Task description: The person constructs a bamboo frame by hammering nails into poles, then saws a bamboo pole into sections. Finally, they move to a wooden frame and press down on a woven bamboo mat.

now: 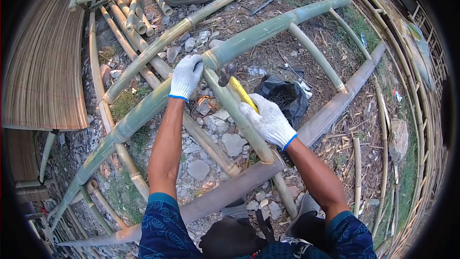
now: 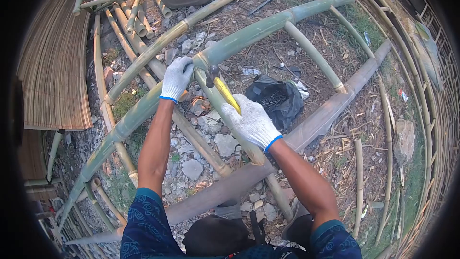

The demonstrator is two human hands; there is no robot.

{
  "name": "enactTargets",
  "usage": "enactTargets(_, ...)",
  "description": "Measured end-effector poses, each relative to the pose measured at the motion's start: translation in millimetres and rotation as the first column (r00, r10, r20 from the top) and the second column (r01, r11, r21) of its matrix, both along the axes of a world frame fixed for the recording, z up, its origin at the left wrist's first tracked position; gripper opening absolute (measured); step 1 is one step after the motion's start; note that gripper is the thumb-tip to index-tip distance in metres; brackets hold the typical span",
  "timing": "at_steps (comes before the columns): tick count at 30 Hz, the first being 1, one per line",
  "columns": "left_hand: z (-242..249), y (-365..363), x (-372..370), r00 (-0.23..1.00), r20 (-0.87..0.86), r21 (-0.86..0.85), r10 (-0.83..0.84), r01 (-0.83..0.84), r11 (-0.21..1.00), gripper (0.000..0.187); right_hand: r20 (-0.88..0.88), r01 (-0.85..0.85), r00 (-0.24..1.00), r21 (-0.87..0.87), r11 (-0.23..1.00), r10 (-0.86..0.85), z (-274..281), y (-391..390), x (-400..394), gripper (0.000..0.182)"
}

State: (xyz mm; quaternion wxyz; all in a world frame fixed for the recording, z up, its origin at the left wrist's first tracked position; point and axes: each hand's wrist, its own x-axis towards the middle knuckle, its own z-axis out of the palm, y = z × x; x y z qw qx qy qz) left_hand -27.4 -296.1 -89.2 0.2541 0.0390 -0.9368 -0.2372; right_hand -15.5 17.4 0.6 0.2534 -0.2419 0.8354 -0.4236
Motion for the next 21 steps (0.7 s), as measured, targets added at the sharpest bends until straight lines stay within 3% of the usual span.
enactTargets(2,-5,1,0,0.999,-0.033,0.002,0.003,-0.003,1.0,0.016,-0.08,0.032,0.996,-0.02,0.999,-0.033,-16,-8,-1,0.043)
enactTargets(5,-10,7,0,0.994,0.0,0.138,0.112,-0.111,0.984,0.018,-0.147,0.067,0.986,-0.052,0.996,-0.074,-26,-24,-7,0.039)
enactTargets(13,-11,3,8,0.992,-0.085,-0.013,0.09,-0.091,0.996,0.017,-0.371,0.049,0.923,-0.154,0.987,-0.104,-36,-66,-23,0.033)
enactTargets(20,-15,5,10,0.987,-0.145,-0.021,0.065,-0.069,0.997,0.015,-0.565,0.03,0.805,-0.263,0.964,-0.179,-57,-95,-28,0.024)
enactTargets(21,-13,7,9,0.986,-0.149,-0.01,0.07,-0.072,0.997,0.015,-0.592,0.017,0.799,-0.16,0.987,-0.109,-64,-99,-33,0.023)
